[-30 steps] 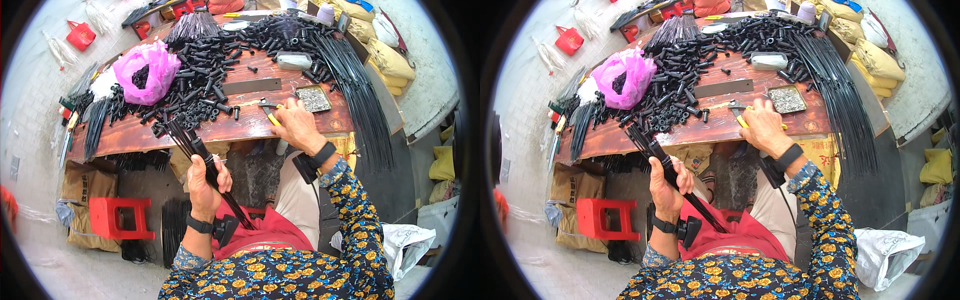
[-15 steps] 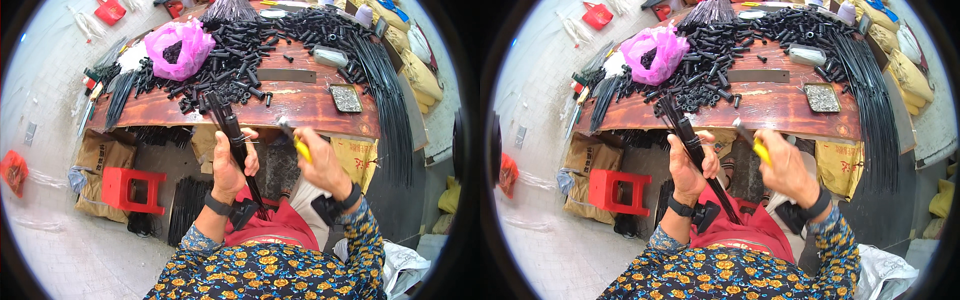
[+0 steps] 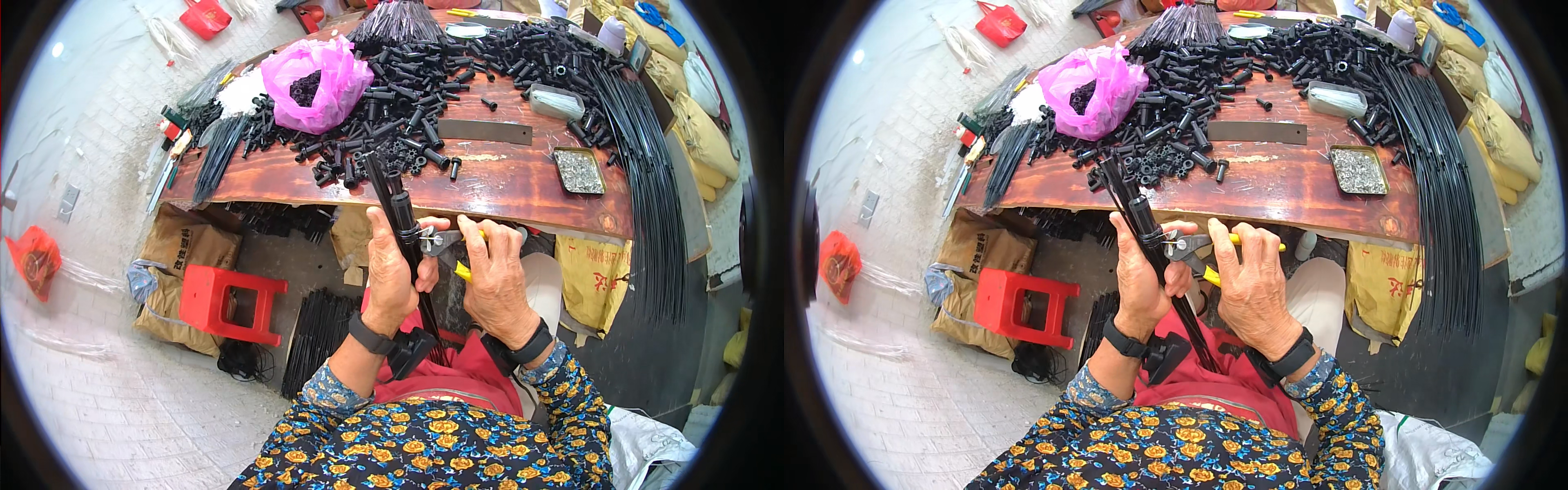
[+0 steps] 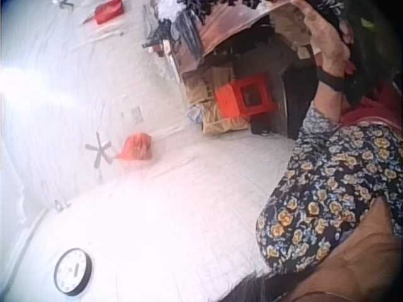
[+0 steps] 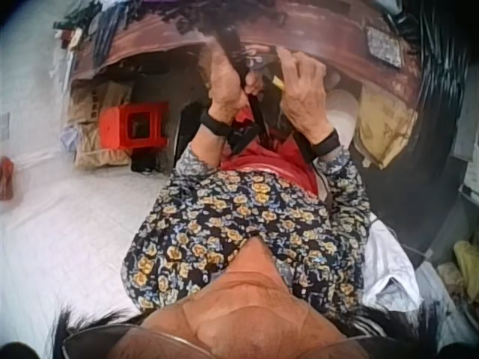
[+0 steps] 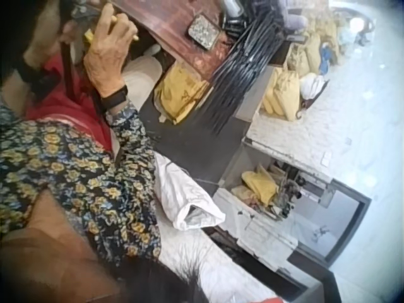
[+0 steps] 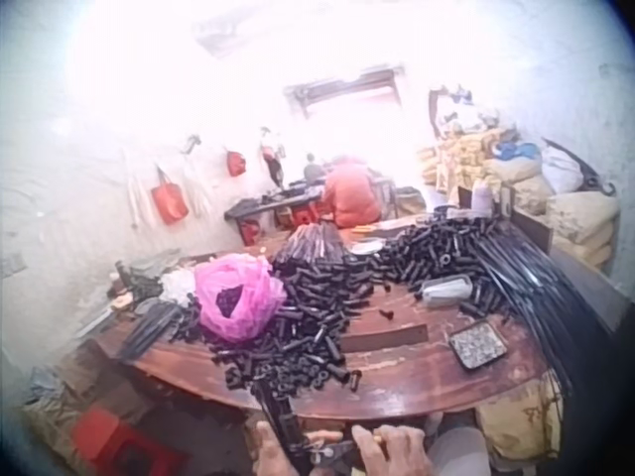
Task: The recorder is assembling small plastic and metal components onto thin black rods using hand tools and manual manipulation in an industrial setting.
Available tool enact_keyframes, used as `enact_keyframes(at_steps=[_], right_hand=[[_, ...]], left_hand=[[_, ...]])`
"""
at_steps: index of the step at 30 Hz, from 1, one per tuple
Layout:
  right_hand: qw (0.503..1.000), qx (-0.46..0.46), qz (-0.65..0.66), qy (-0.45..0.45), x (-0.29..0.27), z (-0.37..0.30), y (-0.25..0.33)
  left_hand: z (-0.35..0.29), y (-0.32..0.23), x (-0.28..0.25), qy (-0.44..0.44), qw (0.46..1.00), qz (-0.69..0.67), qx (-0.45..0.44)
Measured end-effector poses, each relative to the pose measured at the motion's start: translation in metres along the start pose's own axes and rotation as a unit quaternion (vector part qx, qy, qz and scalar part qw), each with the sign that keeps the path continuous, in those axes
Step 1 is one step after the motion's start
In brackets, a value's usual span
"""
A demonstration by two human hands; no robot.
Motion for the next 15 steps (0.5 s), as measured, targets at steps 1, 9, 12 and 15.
enact_keyframes(at_steps=[1,9,12,15], right_hand=[[1.0,0.0,-0.001,0.0,-0.001,0.0,-0.001],[0.987,-0.148,-0.033,0.043,-0.05,0.019,-0.034],[0.583,0.083,0.586,0.557,-0.016,0.002,-0.035],[0.613,0.089,0.498,0.607,-0.023,0.005,-0.035]], left_hand=[[0.0,0.0,0.0,0.0,1.0,0.013,0.001],[-0.008,0.001,0.016,0.04,0.995,-0.043,0.08],[-0.011,-0.002,0.017,0.082,0.993,0.004,0.09],[-0.011,0.003,0.017,0.105,0.993,0.046,0.032]])
Point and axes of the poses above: each hand's wrist, its own z-axis towards the middle knuckle, its own x-axis out of the palm, y = z × x, the point moved 5 cm from there along z, towards the middle knuckle, and after that the axes turned 14 degrees about y, right-handed, at the moved point
